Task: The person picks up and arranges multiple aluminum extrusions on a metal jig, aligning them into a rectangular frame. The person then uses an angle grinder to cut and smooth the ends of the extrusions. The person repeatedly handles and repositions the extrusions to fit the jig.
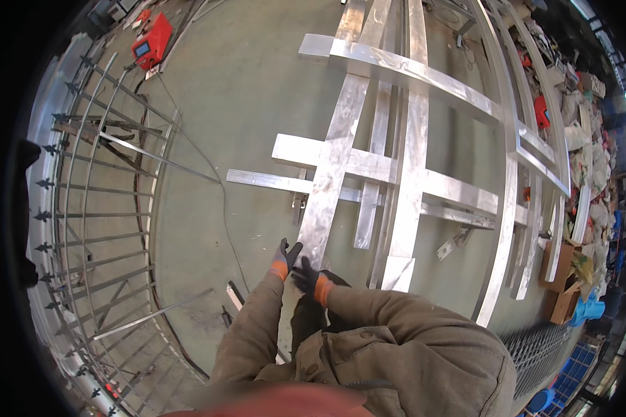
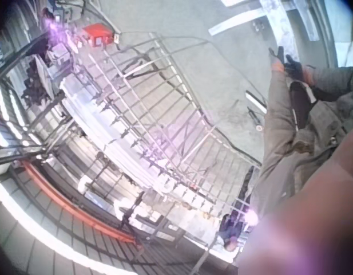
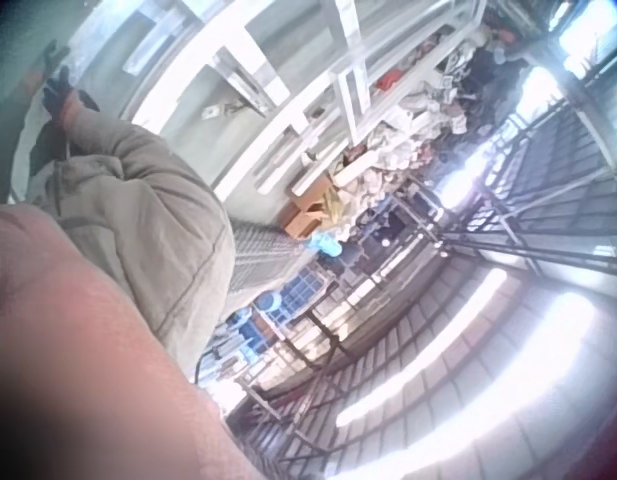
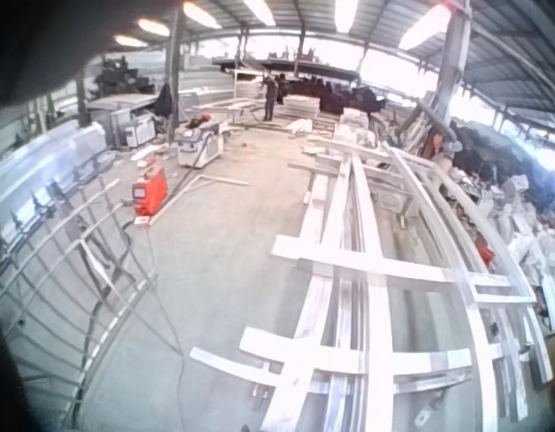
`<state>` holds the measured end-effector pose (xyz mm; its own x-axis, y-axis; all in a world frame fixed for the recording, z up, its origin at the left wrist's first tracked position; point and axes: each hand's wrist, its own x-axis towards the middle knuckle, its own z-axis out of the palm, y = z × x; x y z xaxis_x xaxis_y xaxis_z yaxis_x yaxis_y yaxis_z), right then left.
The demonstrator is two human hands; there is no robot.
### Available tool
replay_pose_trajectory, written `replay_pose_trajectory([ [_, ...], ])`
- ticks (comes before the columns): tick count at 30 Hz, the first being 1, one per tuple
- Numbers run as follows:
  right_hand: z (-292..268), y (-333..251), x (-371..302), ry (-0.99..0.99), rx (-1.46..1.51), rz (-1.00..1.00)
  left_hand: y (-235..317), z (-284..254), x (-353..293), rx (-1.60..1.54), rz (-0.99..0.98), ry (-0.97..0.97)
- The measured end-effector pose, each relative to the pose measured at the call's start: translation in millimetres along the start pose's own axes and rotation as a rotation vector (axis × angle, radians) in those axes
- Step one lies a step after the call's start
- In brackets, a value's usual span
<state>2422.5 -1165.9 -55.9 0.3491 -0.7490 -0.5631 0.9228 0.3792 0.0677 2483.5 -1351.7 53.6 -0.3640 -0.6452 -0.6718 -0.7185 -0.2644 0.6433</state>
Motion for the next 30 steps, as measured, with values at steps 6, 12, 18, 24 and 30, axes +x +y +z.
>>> replay_pose_trajectory([
  [6,65,29,-51,-0.036,-1.484,0.024,-26,-8,-11,-0.069,-0.07,-0.081],
  [12,85,-44,-118,-0.306,-1.806,0.005,-100,-35,-78,-0.019,-0.15,0.084],
  [18,81,-254,-39,0.724,-0.712,-0.304,-181,-58,-171,-0.103,-0.19,-0.013],
  [24,149,-366,22,1.027,-1.078,-0.62,-286,-46,-264,-0.047,-0.241,-0.011],
  [30,140,-327,52,0.76,-0.623,-0.315,-312,-47,-370,-0.03,-0.381,-0.008],
])
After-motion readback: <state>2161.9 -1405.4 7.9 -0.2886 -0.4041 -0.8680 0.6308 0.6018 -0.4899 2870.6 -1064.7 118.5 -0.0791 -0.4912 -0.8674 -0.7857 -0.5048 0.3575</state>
